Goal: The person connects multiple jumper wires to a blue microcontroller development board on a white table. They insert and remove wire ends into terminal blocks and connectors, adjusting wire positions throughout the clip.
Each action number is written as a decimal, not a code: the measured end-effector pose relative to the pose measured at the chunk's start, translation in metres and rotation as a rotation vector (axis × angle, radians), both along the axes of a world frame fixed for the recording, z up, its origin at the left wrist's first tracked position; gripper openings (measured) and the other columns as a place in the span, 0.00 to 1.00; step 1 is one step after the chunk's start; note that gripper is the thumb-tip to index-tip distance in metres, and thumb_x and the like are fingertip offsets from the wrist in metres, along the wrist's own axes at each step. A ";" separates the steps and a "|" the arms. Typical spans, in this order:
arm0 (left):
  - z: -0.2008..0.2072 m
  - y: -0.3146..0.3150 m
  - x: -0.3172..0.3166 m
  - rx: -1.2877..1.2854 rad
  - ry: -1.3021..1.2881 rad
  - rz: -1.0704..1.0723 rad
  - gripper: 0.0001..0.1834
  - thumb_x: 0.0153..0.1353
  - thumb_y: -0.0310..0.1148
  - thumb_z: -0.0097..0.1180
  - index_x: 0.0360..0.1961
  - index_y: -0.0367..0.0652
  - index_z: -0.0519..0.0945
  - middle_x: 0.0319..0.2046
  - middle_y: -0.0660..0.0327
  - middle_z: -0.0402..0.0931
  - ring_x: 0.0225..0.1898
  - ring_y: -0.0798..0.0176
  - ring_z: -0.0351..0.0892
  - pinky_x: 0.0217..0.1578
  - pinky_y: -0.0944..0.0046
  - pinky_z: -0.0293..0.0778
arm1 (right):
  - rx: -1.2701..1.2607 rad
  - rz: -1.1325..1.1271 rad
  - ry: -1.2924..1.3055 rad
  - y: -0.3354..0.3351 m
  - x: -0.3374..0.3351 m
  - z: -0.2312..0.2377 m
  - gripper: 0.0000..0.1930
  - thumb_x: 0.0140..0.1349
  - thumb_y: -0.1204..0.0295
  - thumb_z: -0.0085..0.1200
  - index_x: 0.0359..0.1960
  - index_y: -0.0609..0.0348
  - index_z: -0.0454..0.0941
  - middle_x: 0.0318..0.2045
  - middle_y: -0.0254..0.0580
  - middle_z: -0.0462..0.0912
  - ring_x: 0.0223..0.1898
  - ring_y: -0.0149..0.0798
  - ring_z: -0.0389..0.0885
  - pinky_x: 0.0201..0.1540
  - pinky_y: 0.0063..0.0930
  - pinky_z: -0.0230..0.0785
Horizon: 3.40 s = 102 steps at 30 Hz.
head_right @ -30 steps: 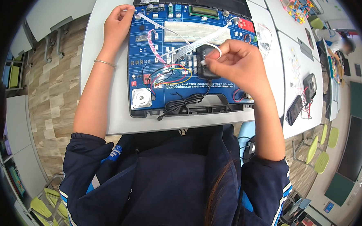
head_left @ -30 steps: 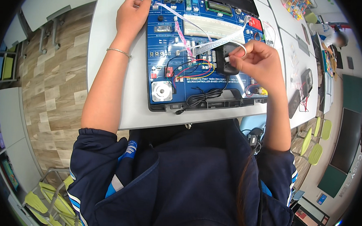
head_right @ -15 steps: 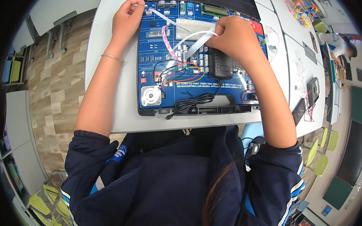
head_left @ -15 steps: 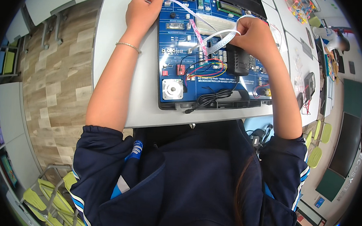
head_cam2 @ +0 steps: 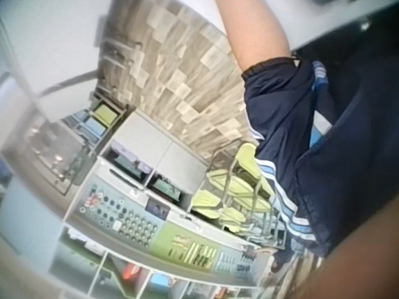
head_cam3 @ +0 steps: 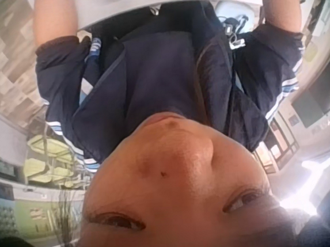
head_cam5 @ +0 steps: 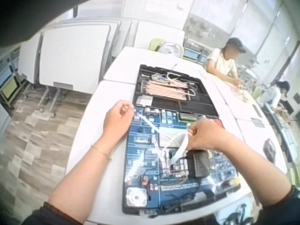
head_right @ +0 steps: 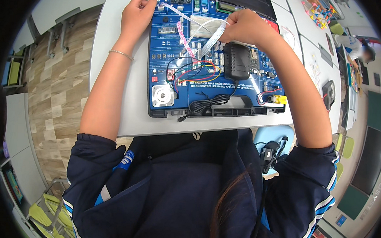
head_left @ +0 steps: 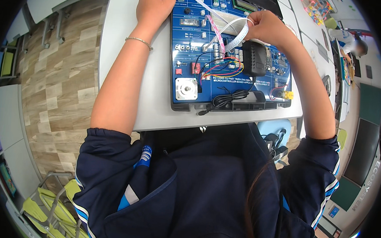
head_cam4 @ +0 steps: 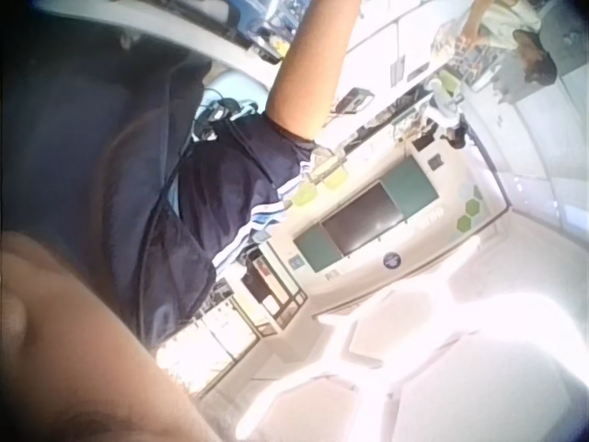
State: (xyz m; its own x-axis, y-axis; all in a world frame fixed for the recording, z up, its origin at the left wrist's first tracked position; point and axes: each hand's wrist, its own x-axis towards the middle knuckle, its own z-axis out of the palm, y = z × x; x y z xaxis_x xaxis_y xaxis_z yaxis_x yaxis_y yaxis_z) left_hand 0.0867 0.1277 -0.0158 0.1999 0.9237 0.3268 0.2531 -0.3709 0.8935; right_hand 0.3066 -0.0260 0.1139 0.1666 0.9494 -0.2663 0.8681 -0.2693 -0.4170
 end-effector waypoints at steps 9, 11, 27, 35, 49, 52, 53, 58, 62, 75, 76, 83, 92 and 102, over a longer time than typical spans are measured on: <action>0.000 -0.001 -0.001 -0.007 0.012 0.006 0.14 0.61 0.45 0.57 0.42 0.49 0.83 0.29 0.70 0.82 0.29 0.73 0.78 0.33 0.71 0.73 | -0.098 0.107 -0.363 -0.008 -0.023 0.019 0.18 0.42 0.60 0.67 0.28 0.63 0.85 0.25 0.51 0.84 0.28 0.45 0.84 0.37 0.34 0.76; -0.001 -0.001 0.000 0.004 0.022 0.010 0.14 0.61 0.45 0.57 0.42 0.49 0.83 0.30 0.70 0.82 0.29 0.73 0.78 0.34 0.71 0.73 | -0.090 0.133 -0.380 -0.008 -0.028 0.021 0.18 0.42 0.60 0.67 0.28 0.63 0.85 0.25 0.51 0.84 0.28 0.46 0.84 0.37 0.34 0.77; 0.002 -0.001 0.001 -0.032 0.026 0.010 0.14 0.61 0.45 0.57 0.42 0.49 0.83 0.29 0.70 0.82 0.29 0.73 0.79 0.33 0.70 0.73 | -0.092 0.160 -0.406 -0.013 -0.038 0.039 0.10 0.44 0.67 0.66 0.23 0.61 0.83 0.24 0.49 0.84 0.29 0.44 0.85 0.36 0.35 0.77; 0.003 -0.002 -0.001 -0.009 -0.011 0.009 0.13 0.61 0.42 0.57 0.40 0.46 0.82 0.28 0.65 0.82 0.29 0.69 0.79 0.33 0.68 0.73 | -0.046 0.110 -0.459 -0.007 -0.033 0.028 0.14 0.46 0.64 0.65 0.30 0.61 0.86 0.26 0.52 0.84 0.28 0.47 0.85 0.37 0.35 0.77; 0.011 -0.008 0.003 0.022 -0.075 0.008 0.09 0.61 0.37 0.56 0.35 0.43 0.81 0.24 0.60 0.80 0.27 0.62 0.79 0.32 0.62 0.73 | -0.152 -0.013 -0.124 0.002 -0.013 0.014 0.14 0.41 0.63 0.65 0.27 0.59 0.87 0.18 0.40 0.79 0.17 0.35 0.74 0.24 0.29 0.68; 0.011 -0.008 0.002 0.027 -0.078 0.009 0.09 0.61 0.37 0.56 0.35 0.43 0.81 0.24 0.60 0.80 0.27 0.61 0.79 0.32 0.62 0.73 | -0.096 0.087 -0.256 0.003 -0.018 0.013 0.15 0.41 0.63 0.65 0.28 0.62 0.86 0.21 0.45 0.82 0.22 0.39 0.79 0.29 0.31 0.72; 0.012 -0.008 0.003 0.019 -0.076 0.006 0.09 0.61 0.37 0.56 0.35 0.43 0.80 0.24 0.60 0.80 0.27 0.62 0.79 0.32 0.62 0.73 | -0.088 0.092 -0.313 0.002 -0.025 0.014 0.15 0.42 0.65 0.66 0.28 0.63 0.85 0.21 0.46 0.81 0.23 0.39 0.79 0.30 0.31 0.72; 0.011 -0.008 0.003 0.026 -0.069 0.017 0.09 0.61 0.37 0.56 0.35 0.43 0.80 0.24 0.60 0.80 0.27 0.63 0.79 0.32 0.63 0.73 | -0.091 0.104 -0.349 0.003 -0.028 0.016 0.14 0.40 0.68 0.68 0.26 0.64 0.83 0.23 0.49 0.81 0.27 0.43 0.81 0.35 0.33 0.72; 0.012 -0.007 0.003 -0.001 -0.078 -0.004 0.09 0.61 0.37 0.55 0.35 0.42 0.80 0.24 0.61 0.80 0.27 0.63 0.79 0.32 0.63 0.73 | -0.137 0.098 -0.384 0.004 -0.034 0.017 0.14 0.40 0.67 0.68 0.27 0.64 0.83 0.24 0.49 0.81 0.28 0.43 0.81 0.35 0.33 0.72; 0.014 -0.010 0.002 -0.009 -0.091 0.001 0.09 0.61 0.36 0.55 0.34 0.43 0.80 0.24 0.61 0.79 0.27 0.64 0.78 0.31 0.64 0.73 | 0.029 0.016 -0.304 -0.016 -0.017 0.004 0.20 0.41 0.57 0.71 0.29 0.61 0.84 0.26 0.47 0.84 0.28 0.41 0.84 0.34 0.33 0.75; 0.013 -0.009 0.003 -0.004 -0.102 -0.001 0.09 0.61 0.36 0.55 0.34 0.43 0.80 0.24 0.61 0.79 0.27 0.64 0.78 0.31 0.64 0.72 | 0.048 0.029 -0.295 -0.019 -0.017 0.005 0.20 0.42 0.57 0.71 0.28 0.61 0.84 0.26 0.46 0.84 0.28 0.40 0.84 0.34 0.33 0.74; 0.015 -0.009 0.003 0.002 -0.055 0.014 0.10 0.61 0.37 0.55 0.35 0.43 0.80 0.24 0.61 0.79 0.27 0.63 0.78 0.31 0.63 0.73 | 0.402 0.358 -0.237 -0.039 -0.008 -0.007 0.10 0.51 0.68 0.65 0.26 0.64 0.83 0.24 0.48 0.82 0.26 0.45 0.82 0.32 0.36 0.73; 0.016 -0.010 0.002 -0.003 -0.060 0.017 0.09 0.61 0.37 0.55 0.35 0.43 0.81 0.24 0.61 0.80 0.27 0.63 0.79 0.32 0.63 0.73 | 0.294 0.365 -0.263 -0.036 -0.017 0.002 0.10 0.51 0.69 0.65 0.27 0.64 0.83 0.25 0.50 0.83 0.27 0.49 0.82 0.33 0.36 0.74; 0.017 -0.013 0.002 -0.019 -0.093 0.000 0.09 0.61 0.36 0.55 0.34 0.43 0.80 0.23 0.61 0.79 0.26 0.64 0.77 0.31 0.63 0.72 | 0.328 0.263 -0.206 -0.041 -0.011 -0.009 0.10 0.54 0.69 0.65 0.29 0.65 0.82 0.27 0.48 0.84 0.28 0.48 0.83 0.33 0.36 0.74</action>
